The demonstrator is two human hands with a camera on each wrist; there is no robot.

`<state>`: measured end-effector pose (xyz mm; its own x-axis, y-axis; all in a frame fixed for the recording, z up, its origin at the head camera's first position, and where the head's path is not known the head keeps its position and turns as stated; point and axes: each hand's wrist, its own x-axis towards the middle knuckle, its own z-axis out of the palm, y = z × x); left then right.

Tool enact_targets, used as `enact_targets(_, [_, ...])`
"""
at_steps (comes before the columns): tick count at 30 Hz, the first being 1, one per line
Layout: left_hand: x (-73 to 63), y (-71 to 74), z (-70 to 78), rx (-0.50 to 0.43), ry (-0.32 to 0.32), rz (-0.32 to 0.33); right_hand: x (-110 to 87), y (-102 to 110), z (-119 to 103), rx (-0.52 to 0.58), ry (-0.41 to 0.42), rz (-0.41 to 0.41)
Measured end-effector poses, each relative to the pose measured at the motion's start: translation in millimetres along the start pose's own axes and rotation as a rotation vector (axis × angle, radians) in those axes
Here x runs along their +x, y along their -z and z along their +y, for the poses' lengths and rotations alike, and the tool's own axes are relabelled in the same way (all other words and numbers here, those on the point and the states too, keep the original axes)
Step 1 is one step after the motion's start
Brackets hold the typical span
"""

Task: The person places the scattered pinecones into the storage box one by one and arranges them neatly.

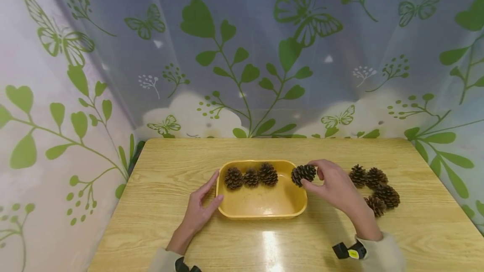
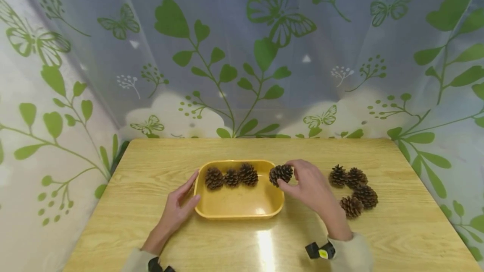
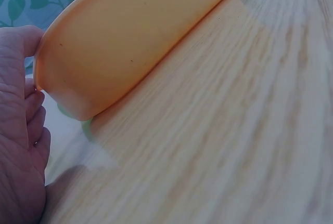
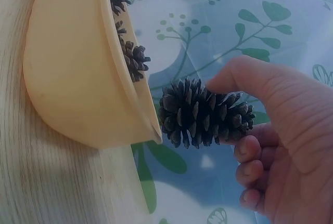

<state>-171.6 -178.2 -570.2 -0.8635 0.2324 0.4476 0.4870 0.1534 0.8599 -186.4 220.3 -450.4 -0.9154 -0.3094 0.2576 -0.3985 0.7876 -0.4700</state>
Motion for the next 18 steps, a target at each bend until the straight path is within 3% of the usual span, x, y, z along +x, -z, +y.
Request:
enact_targets(13, [2.4, -1.6, 3.1, -0.005, -0.007, 0.005, 15.8, -11.9, -8.1, 0.007, 0.058, -0.066])
enact_targets(18, [1.9, -1.8, 3.9, 0.004, -0.011, 0.012, 24.5, -19.8, -9.7, -0.014, 0.084, -0.138])
